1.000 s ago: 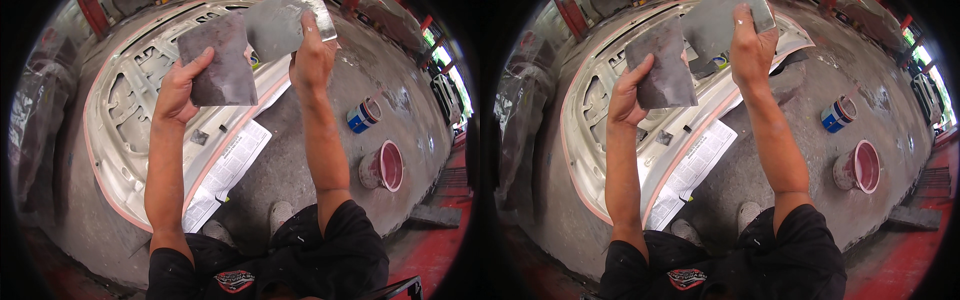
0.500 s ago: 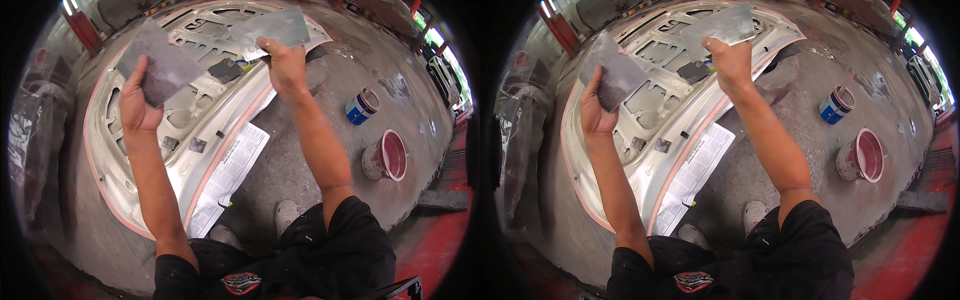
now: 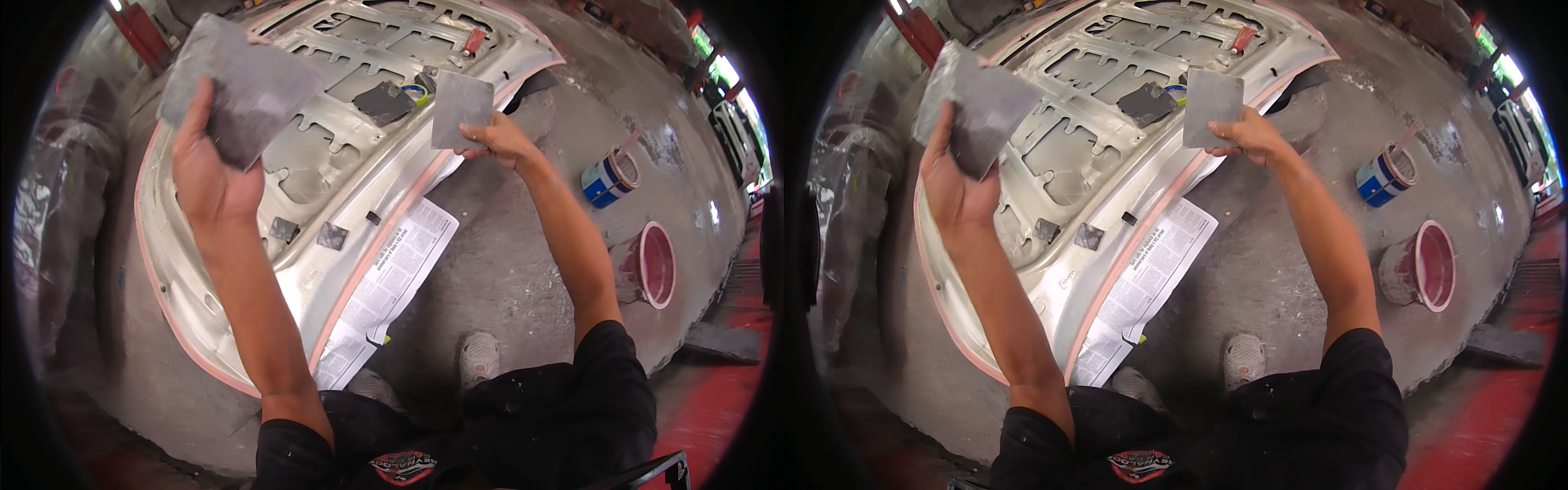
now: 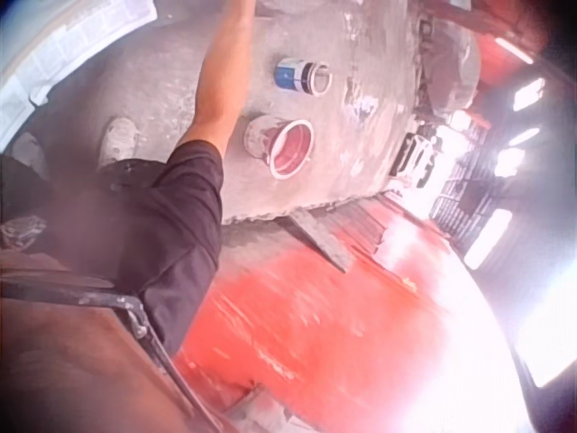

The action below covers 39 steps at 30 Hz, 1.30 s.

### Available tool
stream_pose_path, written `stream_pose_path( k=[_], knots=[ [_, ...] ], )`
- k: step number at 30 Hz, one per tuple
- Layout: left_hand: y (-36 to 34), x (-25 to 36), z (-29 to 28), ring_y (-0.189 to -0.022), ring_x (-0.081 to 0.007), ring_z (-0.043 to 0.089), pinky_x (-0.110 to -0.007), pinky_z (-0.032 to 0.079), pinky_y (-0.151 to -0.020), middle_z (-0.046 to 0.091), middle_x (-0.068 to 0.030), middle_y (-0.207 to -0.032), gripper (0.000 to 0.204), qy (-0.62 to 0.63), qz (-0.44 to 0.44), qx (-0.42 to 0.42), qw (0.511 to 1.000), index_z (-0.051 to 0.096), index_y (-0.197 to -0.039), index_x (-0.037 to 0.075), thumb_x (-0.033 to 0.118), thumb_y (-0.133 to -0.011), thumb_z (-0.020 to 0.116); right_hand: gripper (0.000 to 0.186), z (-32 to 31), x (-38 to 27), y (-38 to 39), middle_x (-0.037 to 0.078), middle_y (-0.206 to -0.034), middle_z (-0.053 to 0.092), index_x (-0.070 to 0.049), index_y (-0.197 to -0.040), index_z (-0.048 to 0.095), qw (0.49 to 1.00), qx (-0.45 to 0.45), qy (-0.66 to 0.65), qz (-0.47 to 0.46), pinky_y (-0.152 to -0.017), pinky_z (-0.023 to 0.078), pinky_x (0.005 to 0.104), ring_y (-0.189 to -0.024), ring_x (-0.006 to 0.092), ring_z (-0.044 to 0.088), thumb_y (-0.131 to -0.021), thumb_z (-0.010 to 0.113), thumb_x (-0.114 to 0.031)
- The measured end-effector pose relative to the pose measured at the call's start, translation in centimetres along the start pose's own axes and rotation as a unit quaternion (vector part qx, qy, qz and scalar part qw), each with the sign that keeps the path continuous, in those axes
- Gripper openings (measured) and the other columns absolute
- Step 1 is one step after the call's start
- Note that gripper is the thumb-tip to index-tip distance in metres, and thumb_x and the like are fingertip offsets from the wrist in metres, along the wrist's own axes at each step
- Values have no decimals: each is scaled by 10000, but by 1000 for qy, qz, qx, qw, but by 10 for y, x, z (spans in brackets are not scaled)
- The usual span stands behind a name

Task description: The person applies body filler to a car hood using a putty knife. They scoop the filler from a container, spread it onto the metal surface, and smooth it out to fill imperfections.

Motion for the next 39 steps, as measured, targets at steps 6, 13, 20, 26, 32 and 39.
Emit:
stream_pose_path(
  k=[6, 13, 20, 26, 32, 39],
  knots=[
    [40, -11, 23, -1159, -249, 574, -389, 450, -999, 565, -158, -1280, 395, -180, -15, -90, 979, 468, -1330, -20, 140, -976, 545, 317, -12, 103, -13, 105, -1114, 639, -7, -1218, 551, 988, -26, -154, 8, -756, 586, 318, -914, 188, 646, -920, 619, -88],
    [95, -75, -4, -1138, -251, 586, -395, 458, -997, 572, -131, -1280, 445, -344, -97, 64, 932, 445, -1363, 10, 182, -970, 564, 314, -51, 133, -46, 56, -968, 652, 14, -1159, 576, 994, 34, -93, -49, -632, 514, 237, -800, 109, 611, -880, 668, -99],
    [167, -117, -85, -1095, -256, 599, -406, 487, -950, 603, -133, -1208, 408, -227, -202, 257, 917, 473, -1318, -12, 168, -965, 570, 344, -20, 125, -60, 118, -851, 669, 49, -1166, 555, 993, 45, -53, -96, -565, 496, 272, -621, 126, 621, -863, 662, -76],
    [164, -104, -44, -1035, -243, 618, -389, 504, -910, 617, -131, -1152, 356, -238, -149, 199, 939, 497, -1270, -16, 170, -972, 552, 326, -21, 136, -72, 177, -922, 672, 59, -1150, 549, 994, 54, -33, -91, -621, 527, 316, -643, 167, 671, -872, 643, -85],
    [168, -84, -57, -1063, -240, 613, -398, 481, -948, 627, -120, -1171, 348, -230, -147, 182, 944, 520, -1269, -6, 196, -985, 528, 326, -25, 123, -67, 196, -971, 671, 66, -1155, 538, 993, 95, 22, -74, -637, 537, 320, -656, 188, 691, -880, 632, -83],
    [170, -74, -57, -1095, -232, 605, -399, 464, -977, 626, -113, -1197, 352, -199, -166, 155, 954, 528, -1276, -2, 205, -992, 520, 269, -15, 118, -49, 125, -936, 688, 64, -1128, 549, 991, 120, 40, -40, -609, 512, 260, -669, 132, 650, -893, 619, -46]
  ],
)
Point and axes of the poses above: each hand's wrist, its own y-axis away from the middle knuckle, its own z-axis out of the palm, x = y × z, the point moved 9 cm from there along -y, towards the middle knuckle
